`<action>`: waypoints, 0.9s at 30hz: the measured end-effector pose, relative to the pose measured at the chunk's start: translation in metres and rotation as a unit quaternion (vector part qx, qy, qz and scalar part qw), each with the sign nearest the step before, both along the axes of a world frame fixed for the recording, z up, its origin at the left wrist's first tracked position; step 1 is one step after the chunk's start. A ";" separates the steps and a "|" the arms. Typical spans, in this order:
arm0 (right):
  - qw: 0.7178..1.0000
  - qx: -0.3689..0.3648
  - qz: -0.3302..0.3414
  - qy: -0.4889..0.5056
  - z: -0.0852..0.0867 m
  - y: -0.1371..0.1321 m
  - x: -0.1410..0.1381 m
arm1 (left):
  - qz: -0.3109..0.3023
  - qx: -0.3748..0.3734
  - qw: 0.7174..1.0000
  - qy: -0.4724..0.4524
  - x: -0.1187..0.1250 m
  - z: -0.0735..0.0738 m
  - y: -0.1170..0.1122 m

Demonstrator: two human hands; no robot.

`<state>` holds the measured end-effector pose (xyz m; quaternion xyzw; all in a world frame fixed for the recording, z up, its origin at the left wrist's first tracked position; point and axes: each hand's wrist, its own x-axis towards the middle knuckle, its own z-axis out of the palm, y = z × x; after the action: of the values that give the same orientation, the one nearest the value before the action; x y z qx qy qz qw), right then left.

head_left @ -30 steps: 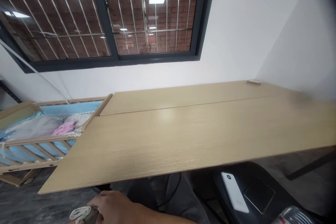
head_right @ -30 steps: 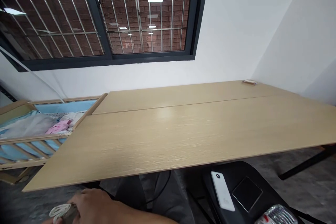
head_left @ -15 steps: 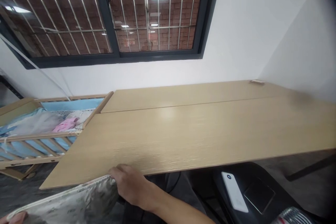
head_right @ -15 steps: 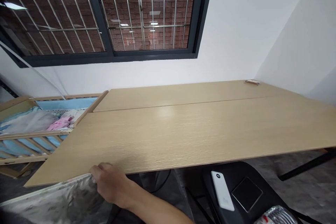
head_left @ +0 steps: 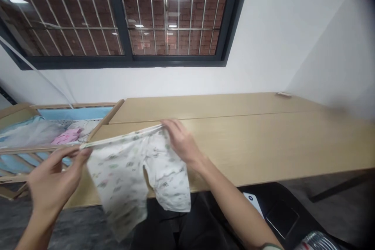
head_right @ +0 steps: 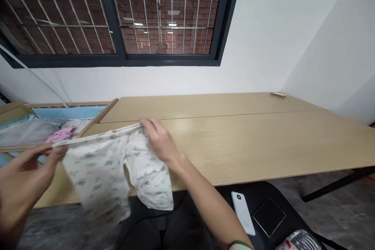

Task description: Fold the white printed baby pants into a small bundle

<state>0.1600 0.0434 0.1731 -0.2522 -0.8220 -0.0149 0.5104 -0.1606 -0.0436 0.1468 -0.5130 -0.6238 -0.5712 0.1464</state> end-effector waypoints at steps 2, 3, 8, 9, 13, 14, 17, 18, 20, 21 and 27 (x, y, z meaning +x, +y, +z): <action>0.999 -0.024 -0.024 0.024 0.006 0.018 0.022 | -0.051 0.011 0.998 0.032 0.017 0.006 0.036; 0.998 -0.044 -0.036 0.033 0.007 0.029 0.033 | -0.092 -0.005 0.995 0.044 0.026 0.006 0.054; 0.984 -0.149 -0.094 0.017 -0.026 0.101 0.073 | -0.229 -0.183 0.956 0.018 0.063 -0.027 0.137; 0.980 -0.169 -0.106 0.008 -0.038 0.116 0.076 | -0.235 -0.221 0.946 0.027 0.069 -0.039 0.152; 0.953 -0.269 -0.134 -0.032 -0.092 0.161 0.084 | -0.226 -0.306 0.923 0.058 0.083 -0.082 0.197; 0.946 -0.291 -0.140 -0.036 -0.103 0.169 0.084 | -0.223 -0.318 0.920 0.060 0.085 -0.091 0.205; 0.930 -0.330 -0.153 -0.040 -0.129 0.188 0.085 | -0.206 -0.355 0.910 0.063 0.089 -0.109 0.225; 0.928 -0.335 -0.155 -0.041 -0.135 0.194 0.086 | -0.196 -0.364 0.908 0.064 0.090 -0.113 0.231; 0.926 -0.341 -0.158 -0.043 -0.143 0.205 0.086 | -0.174 -0.378 0.907 0.067 0.091 -0.117 0.243; 0.925 -0.342 -0.161 -0.045 -0.146 0.211 0.086 | -0.165 -0.383 0.906 0.071 0.091 -0.118 0.249; 0.921 -0.331 -0.200 -0.047 -0.153 0.242 0.082 | -0.130 -0.400 0.901 0.108 0.093 -0.118 0.281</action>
<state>0.2416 0.2850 0.0206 -0.5646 -0.7358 0.1442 0.3449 -0.0671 0.2372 0.0292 -0.6633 -0.7082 -0.2281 -0.0802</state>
